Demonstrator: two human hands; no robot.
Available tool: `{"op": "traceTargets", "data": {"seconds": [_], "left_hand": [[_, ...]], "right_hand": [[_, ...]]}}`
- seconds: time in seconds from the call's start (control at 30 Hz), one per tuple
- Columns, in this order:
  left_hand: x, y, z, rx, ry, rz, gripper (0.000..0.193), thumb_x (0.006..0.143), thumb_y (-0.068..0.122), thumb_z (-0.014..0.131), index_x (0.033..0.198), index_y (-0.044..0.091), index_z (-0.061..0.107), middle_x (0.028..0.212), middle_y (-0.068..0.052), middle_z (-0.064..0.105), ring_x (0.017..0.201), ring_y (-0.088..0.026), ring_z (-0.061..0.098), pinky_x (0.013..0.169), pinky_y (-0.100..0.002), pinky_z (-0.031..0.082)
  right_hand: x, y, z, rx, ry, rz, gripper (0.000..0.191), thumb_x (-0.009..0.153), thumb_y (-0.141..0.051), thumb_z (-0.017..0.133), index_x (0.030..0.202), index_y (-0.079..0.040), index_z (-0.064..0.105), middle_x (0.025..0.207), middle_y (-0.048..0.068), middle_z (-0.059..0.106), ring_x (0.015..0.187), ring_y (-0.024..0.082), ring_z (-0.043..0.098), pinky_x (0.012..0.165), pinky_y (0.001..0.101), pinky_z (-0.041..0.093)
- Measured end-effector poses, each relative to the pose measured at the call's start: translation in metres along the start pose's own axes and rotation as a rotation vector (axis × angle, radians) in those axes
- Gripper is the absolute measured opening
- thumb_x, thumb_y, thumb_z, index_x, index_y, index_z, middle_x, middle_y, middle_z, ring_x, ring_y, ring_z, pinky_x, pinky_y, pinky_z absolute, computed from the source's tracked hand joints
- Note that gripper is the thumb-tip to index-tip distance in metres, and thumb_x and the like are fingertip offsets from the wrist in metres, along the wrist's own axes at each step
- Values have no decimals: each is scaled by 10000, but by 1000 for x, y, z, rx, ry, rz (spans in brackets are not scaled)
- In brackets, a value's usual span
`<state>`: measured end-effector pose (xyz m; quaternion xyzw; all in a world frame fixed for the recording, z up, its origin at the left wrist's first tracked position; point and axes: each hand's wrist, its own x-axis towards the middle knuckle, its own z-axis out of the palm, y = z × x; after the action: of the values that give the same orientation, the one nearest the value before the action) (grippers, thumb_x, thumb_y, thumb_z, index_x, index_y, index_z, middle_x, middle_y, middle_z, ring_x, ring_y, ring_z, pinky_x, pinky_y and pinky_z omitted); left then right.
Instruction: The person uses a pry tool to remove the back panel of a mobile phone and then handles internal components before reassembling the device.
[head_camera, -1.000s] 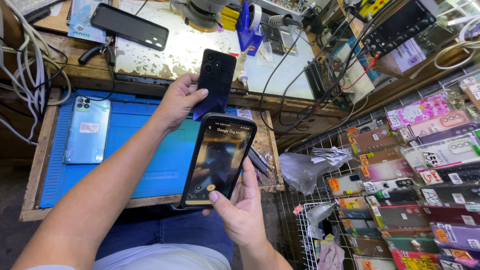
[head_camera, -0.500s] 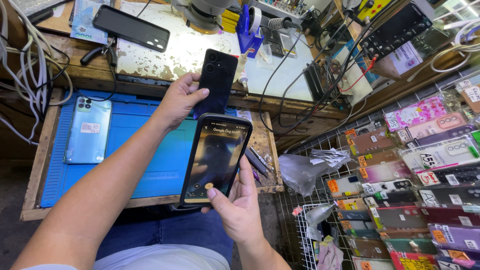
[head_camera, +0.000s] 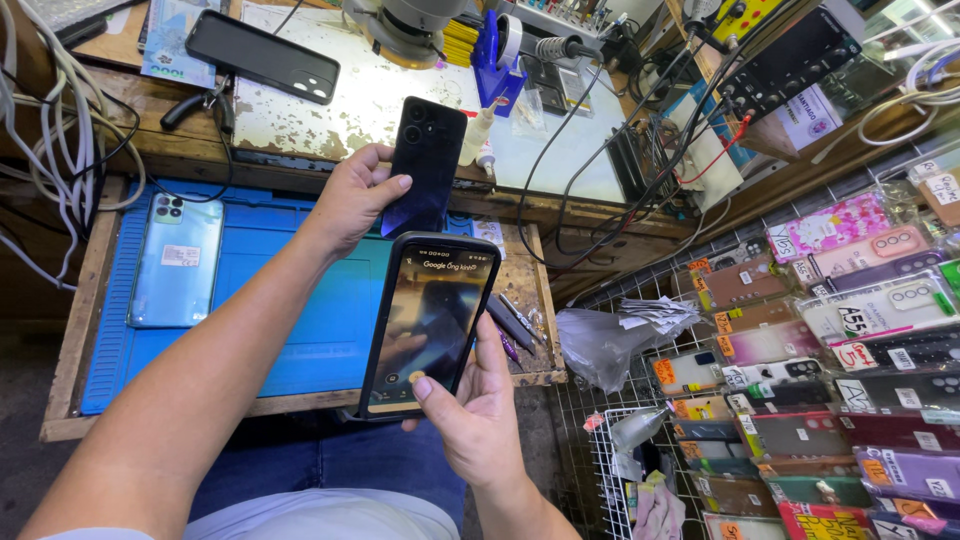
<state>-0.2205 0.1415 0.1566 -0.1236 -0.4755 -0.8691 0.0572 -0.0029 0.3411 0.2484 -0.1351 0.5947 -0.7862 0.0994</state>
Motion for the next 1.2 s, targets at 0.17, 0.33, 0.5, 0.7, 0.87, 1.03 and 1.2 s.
{"op": "traceTargets", "data": {"seconds": [0.17, 0.33, 0.5, 0.7, 0.87, 1.03, 1.2], "left_hand": [[1, 2, -1, -10, 3, -1, 258, 994, -8, 616, 1244, 26, 564, 1041, -94, 754, 911, -112, 713, 822, -248, 573], [1, 5, -1, 1, 4, 6, 261, 996, -4, 618, 1250, 25, 565, 1036, -92, 752, 898, -112, 709, 811, -249, 569], [0, 9, -2, 19, 8, 2, 248, 1000, 4, 613, 1244, 24, 572, 1023, -93, 753, 896, -111, 712, 813, -252, 579], [0, 9, -4, 22, 10, 6, 233, 1000, 0, 615, 1227, 30, 572, 1014, -93, 750, 882, -113, 713, 793, -254, 583], [0, 8, -6, 11, 6, 6, 225, 1001, -4, 614, 1219, 31, 571, 1021, -94, 752, 882, -115, 717, 790, -253, 588], [0, 8, -7, 1, 4, -1, 231, 1000, -7, 613, 1223, 33, 570, 1028, -94, 752, 890, -117, 717, 795, -255, 585], [-3, 8, -8, 8, 18, -7, 233, 1002, -4, 607, 1228, 33, 566, 1035, -98, 756, 898, -120, 719, 801, -258, 583]], "right_hand": [[0, -2, 1, -25, 12, 3, 876, 880, 52, 645, 1628, -74, 208, 1353, 152, 580, 983, 165, 676, 597, 273, 609], [2, -5, 3, -41, 11, -4, 869, 886, 43, 651, 1632, -66, 218, 1305, 162, 617, 965, 169, 685, 588, 267, 605], [3, -3, 4, -27, 16, -2, 858, 889, 47, 652, 1623, -73, 224, 1301, 161, 621, 969, 173, 688, 585, 266, 604], [2, -2, 3, -31, 19, 5, 860, 882, 46, 646, 1623, -75, 227, 1312, 158, 617, 992, 173, 686, 589, 267, 609], [3, -2, 2, -14, 12, -1, 876, 879, 46, 647, 1628, -76, 210, 1318, 159, 611, 998, 183, 686, 596, 271, 611], [2, 0, 2, -7, 14, 1, 880, 864, 37, 649, 1616, -75, 206, 1320, 148, 608, 1005, 186, 695, 594, 274, 614], [3, 1, 2, -18, 1, -19, 873, 873, 35, 651, 1623, -62, 214, 1310, 161, 613, 994, 196, 699, 601, 276, 612]]}}
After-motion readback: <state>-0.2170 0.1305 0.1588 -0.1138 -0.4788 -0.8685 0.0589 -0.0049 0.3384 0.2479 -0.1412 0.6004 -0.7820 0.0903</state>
